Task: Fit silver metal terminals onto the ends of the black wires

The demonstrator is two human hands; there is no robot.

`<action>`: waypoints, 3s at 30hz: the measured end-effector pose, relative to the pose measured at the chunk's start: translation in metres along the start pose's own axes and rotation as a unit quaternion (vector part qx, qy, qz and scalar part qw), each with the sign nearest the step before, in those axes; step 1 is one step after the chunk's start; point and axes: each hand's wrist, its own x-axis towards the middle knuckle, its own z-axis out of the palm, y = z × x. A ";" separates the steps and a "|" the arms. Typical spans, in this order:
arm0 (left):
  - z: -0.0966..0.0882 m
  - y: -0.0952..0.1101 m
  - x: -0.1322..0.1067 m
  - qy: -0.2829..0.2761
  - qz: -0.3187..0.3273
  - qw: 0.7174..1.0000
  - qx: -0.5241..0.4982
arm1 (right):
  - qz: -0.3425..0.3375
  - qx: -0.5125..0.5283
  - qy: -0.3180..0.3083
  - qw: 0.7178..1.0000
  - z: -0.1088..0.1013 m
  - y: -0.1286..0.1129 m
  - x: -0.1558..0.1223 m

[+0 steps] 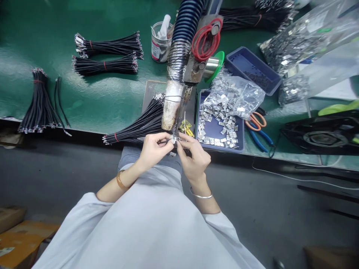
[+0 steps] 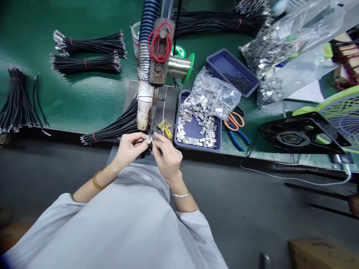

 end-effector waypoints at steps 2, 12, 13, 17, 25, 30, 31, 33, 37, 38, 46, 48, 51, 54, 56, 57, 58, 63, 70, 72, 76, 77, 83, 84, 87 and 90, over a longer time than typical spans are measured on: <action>-0.003 -0.002 0.000 -0.006 0.034 0.999 0.024 | 0.025 0.016 0.005 1.000 0.000 0.000 0.001; -0.005 -0.008 -0.002 0.016 0.026 0.999 -0.025 | 0.250 0.197 -0.018 0.948 0.003 -0.007 0.001; -0.004 -0.007 -0.002 0.021 0.023 0.999 -0.033 | 0.240 0.182 -0.015 0.953 0.003 -0.007 0.001; 0.000 -0.002 0.000 0.035 0.011 0.998 -0.057 | 0.207 0.148 -0.015 0.967 0.003 -0.007 0.003; 0.001 0.000 0.004 0.045 0.011 0.996 -0.072 | 0.182 0.136 -0.009 0.974 0.004 -0.004 0.009; -0.001 0.001 0.006 0.045 0.014 0.997 -0.067 | 0.143 0.097 -0.004 0.985 0.003 -0.007 0.009; -0.001 0.001 0.006 0.043 0.010 0.997 -0.065 | 0.131 0.089 -0.002 0.987 0.002 -0.007 0.008; -0.001 0.000 0.006 0.033 -0.003 0.998 -0.062 | 0.106 0.077 -0.003 0.991 0.000 -0.008 0.005; -0.001 -0.001 0.005 0.009 -0.014 0.999 -0.046 | 0.112 0.090 -0.011 0.989 -0.003 -0.006 0.001; -0.001 -0.001 0.004 0.006 -0.011 0.999 -0.038 | 0.135 0.103 -0.010 0.985 -0.003 -0.006 0.002; -0.014 -0.002 0.002 -0.054 0.072 0.996 0.028 | 0.314 0.293 -0.138 0.892 -0.002 0.003 0.010; -0.019 -0.001 0.004 -0.083 0.067 0.994 0.013 | 0.261 0.264 -0.125 0.920 -0.003 0.004 0.010; -0.022 0.000 0.007 -0.123 0.049 0.991 -0.001 | 0.119 0.151 -0.085 0.978 -0.005 0.005 0.008; -0.019 -0.001 0.008 -0.115 0.019 0.993 -0.026 | 0.070 0.093 -0.050 0.992 -0.009 0.004 0.005; -0.015 -0.003 0.008 -0.092 0.004 0.995 -0.049 | 0.132 0.096 0.017 0.987 -0.012 0.003 0.004; -0.013 -0.004 0.008 -0.082 0.001 0.995 -0.056 | 0.169 0.110 0.057 0.978 -0.014 0.002 0.003; -0.012 -0.005 0.008 -0.075 -0.001 0.995 -0.059 | 0.202 0.131 0.089 0.966 -0.015 0.001 0.002; -0.010 -0.006 0.009 -0.057 -0.004 0.997 -0.055 | 0.272 0.184 0.052 0.943 -0.016 -0.002 0.000; -0.011 -0.005 0.012 -0.064 -0.006 0.996 -0.064 | 0.045 0.033 0.009 0.998 -0.004 -0.001 -0.005; -0.011 -0.004 0.013 -0.057 -0.010 0.996 -0.070 | 0.032 0.029 0.010 0.999 0.000 0.000 -0.005; -0.007 -0.005 0.014 -0.021 -0.035 0.996 -0.083 | 0.048 0.038 0.012 0.998 0.005 0.002 -0.004; -0.006 -0.005 0.014 -0.009 -0.041 0.995 -0.085 | 0.050 0.040 0.012 0.998 0.006 0.003 -0.004; -0.002 -0.005 0.014 0.028 -0.045 0.994 -0.096 | 0.051 0.051 0.014 0.997 0.006 0.002 0.004; -0.003 -0.005 0.014 0.029 -0.043 0.994 -0.100 | 0.049 0.053 0.014 0.997 0.005 0.001 0.005; -0.004 -0.005 0.014 0.027 -0.040 0.993 -0.106 | 0.055 0.057 0.007 0.997 0.004 -0.002 0.007; -0.005 -0.005 0.014 0.022 -0.042 0.994 -0.098 | 0.070 0.064 -0.001 0.995 0.002 -0.002 0.006</action>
